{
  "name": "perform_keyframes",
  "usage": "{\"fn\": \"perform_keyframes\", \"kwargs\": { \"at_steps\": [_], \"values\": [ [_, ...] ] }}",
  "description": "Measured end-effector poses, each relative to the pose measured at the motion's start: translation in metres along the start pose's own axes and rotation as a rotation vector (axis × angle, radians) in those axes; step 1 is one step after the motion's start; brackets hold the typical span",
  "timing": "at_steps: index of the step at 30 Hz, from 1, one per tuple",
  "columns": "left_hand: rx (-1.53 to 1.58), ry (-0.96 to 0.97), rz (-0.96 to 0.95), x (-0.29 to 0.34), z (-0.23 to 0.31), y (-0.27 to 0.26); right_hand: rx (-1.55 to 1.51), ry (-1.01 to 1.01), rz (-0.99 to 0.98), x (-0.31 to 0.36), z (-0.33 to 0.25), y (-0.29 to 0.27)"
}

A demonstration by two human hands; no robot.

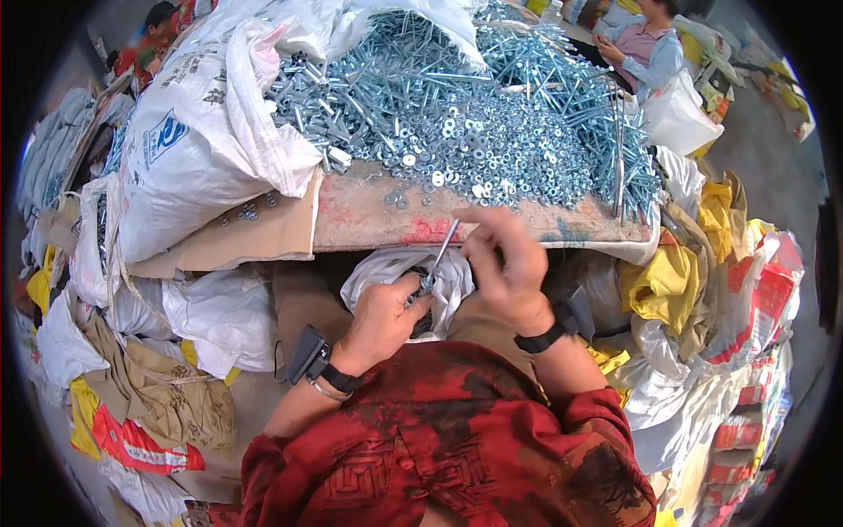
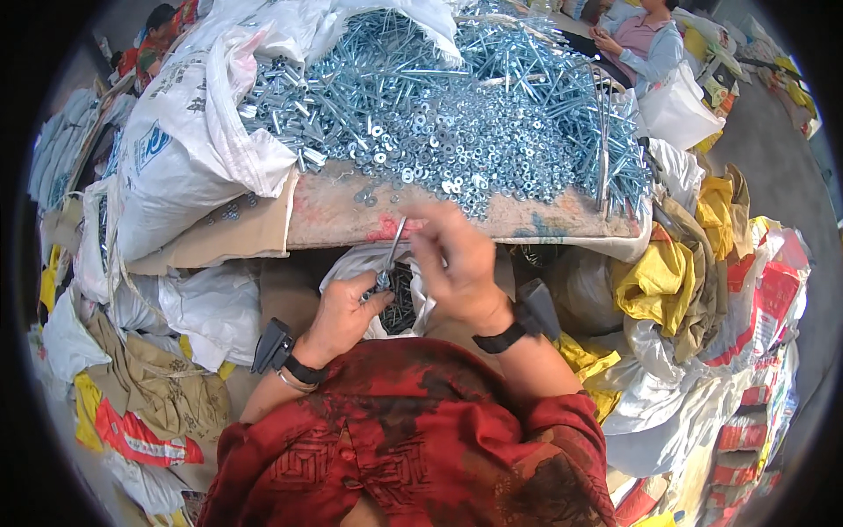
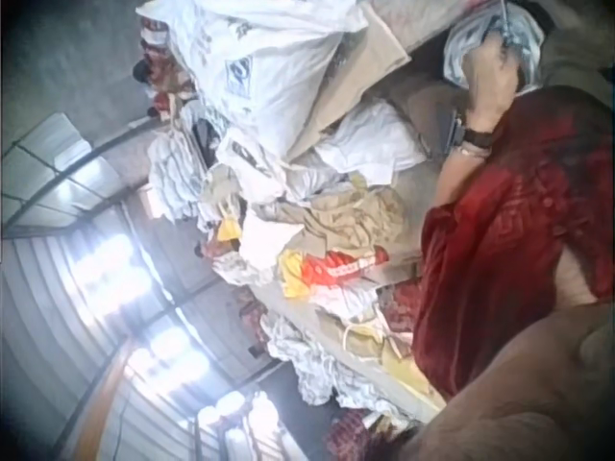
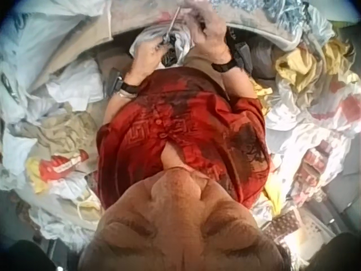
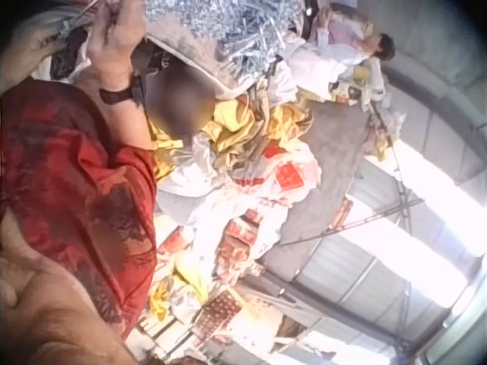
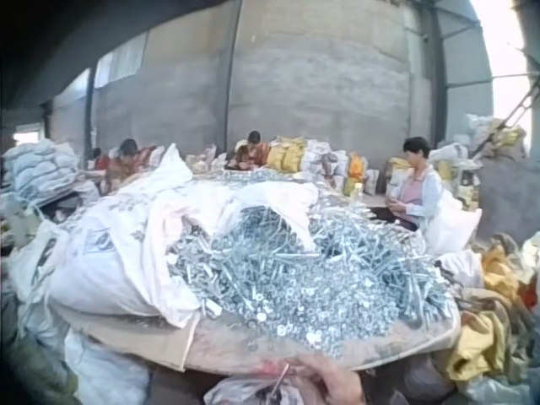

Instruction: Threading washers onto metal bolts at an assembly workstation.

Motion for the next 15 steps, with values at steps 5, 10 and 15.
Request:
{"fn": "perform_keyframes", "kwargs": {
  "at_steps": [5, 10, 15],
  "values": [
    [0.067, -0.005, -0.076, -0.007, -0.002, -0.019, -0.708, 0.45, -0.427, 0.004, 0.017, 0.012],
    [0.245, 0.09, -0.025, -0.007, -0.001, -0.004, -0.61, 0.114, -0.475, 0.003, 0.031, 0.056],
    [0.172, 0.062, 0.306, -0.008, 0.0, -0.016, -0.75, 0.177, -0.364, 0.006, 0.004, 0.08]
  ]
}}
Point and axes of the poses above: each hand's wrist, its own x-axis away from the middle knuckle, its own y-axis out of the palm, z = x × y, the point moved 3 cm from there along -x, towards the middle knuckle, and after that the axes turned 7 degrees about x, right-handed, at the moved point
